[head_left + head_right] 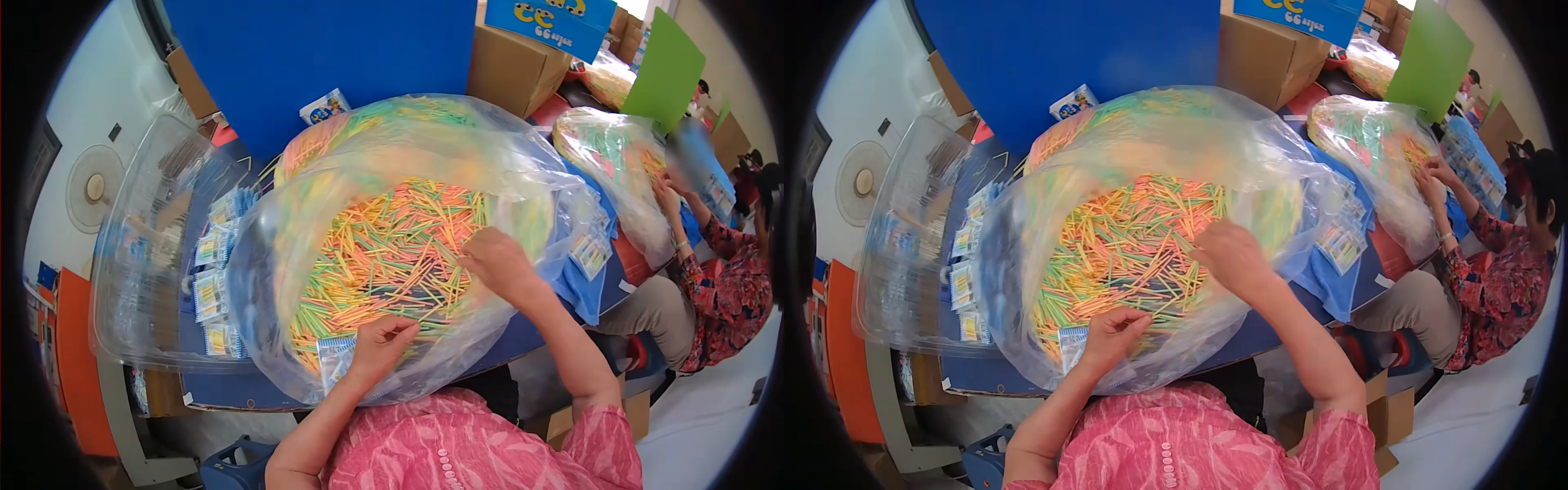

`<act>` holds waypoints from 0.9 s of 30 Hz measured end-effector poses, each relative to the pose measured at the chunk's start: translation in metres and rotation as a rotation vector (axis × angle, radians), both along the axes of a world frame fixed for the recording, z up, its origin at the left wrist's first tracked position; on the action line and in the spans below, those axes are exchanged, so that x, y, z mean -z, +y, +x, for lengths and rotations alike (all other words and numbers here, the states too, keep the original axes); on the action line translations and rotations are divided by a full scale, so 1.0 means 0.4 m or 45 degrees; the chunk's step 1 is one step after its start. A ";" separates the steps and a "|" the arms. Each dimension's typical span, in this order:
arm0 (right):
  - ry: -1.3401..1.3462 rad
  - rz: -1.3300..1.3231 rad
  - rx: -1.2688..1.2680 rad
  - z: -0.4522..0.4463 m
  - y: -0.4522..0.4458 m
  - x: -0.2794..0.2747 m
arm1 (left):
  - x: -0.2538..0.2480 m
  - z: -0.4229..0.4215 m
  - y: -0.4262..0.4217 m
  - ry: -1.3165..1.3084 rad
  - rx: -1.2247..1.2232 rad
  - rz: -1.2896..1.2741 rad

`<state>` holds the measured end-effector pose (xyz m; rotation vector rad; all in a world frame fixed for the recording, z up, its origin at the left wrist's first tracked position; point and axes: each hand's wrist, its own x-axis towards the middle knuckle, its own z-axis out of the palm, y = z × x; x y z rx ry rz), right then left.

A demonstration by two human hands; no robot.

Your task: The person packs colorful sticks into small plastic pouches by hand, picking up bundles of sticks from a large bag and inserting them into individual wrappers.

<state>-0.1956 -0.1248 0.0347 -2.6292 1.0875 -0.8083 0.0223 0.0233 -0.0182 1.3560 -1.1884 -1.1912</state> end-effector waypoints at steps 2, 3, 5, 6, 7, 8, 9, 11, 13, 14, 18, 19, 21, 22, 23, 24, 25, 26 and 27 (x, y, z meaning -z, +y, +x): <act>0.214 0.115 -0.004 0.065 -0.019 0.031 | -0.024 0.009 0.013 -0.073 0.037 -0.057; 0.310 0.046 -0.117 0.092 -0.021 0.032 | -0.032 0.018 0.019 -0.108 0.056 -0.083; 0.505 -0.093 -0.340 0.131 -0.024 0.034 | -0.035 0.037 0.030 -0.112 0.038 -0.098; 0.508 -0.085 -0.353 0.140 -0.022 0.033 | -0.036 0.044 0.037 -0.113 0.038 -0.111; 0.546 -0.120 -0.353 0.145 -0.016 0.030 | -0.035 0.050 0.047 -0.112 0.042 -0.120; 0.584 -0.157 -0.351 0.148 -0.010 0.026 | -0.037 0.054 0.057 -0.108 0.036 -0.109; 0.621 -0.203 -0.349 0.154 -0.007 0.023 | -0.043 0.059 0.062 -0.087 0.035 -0.090; 0.552 -0.171 -0.283 0.170 -0.013 0.032 | -0.052 0.067 0.064 -0.045 0.027 -0.069; 0.411 -0.102 -0.147 0.190 -0.031 0.052 | -0.041 0.071 0.061 -0.028 0.012 -0.075; 0.417 -0.108 -0.158 0.205 -0.044 0.064 | -0.032 0.071 0.062 -0.017 0.012 -0.068; 0.441 -0.462 0.105 0.278 -0.149 0.080 | -0.027 0.076 0.072 -0.028 0.019 -0.080; 0.462 -0.370 0.112 0.276 -0.184 0.072 | -0.029 0.079 0.067 -0.035 0.028 -0.085; 0.512 -0.190 0.153 0.238 -0.273 0.034 | -0.066 0.102 0.051 -0.075 0.009 -0.141; 0.424 -0.022 0.072 0.199 -0.335 -0.002 | -0.088 0.113 0.052 -0.106 -0.022 -0.169; 0.335 0.149 -0.010 0.168 -0.367 -0.055 | -0.098 0.122 0.050 -0.134 -0.054 -0.193; 0.217 0.171 0.127 0.131 -0.375 -0.096 | -0.101 0.130 0.041 -0.120 -0.038 -0.201; 0.093 0.182 0.263 0.108 -0.370 -0.155 | -0.106 0.139 0.027 0.029 -0.067 -0.151; 0.099 0.163 0.280 0.086 -0.398 -0.173 | -0.111 0.146 0.011 0.176 -0.094 -0.102; -0.051 -0.073 0.198 0.067 -0.437 -0.182 | -0.115 0.149 -0.005 0.323 -0.122 -0.050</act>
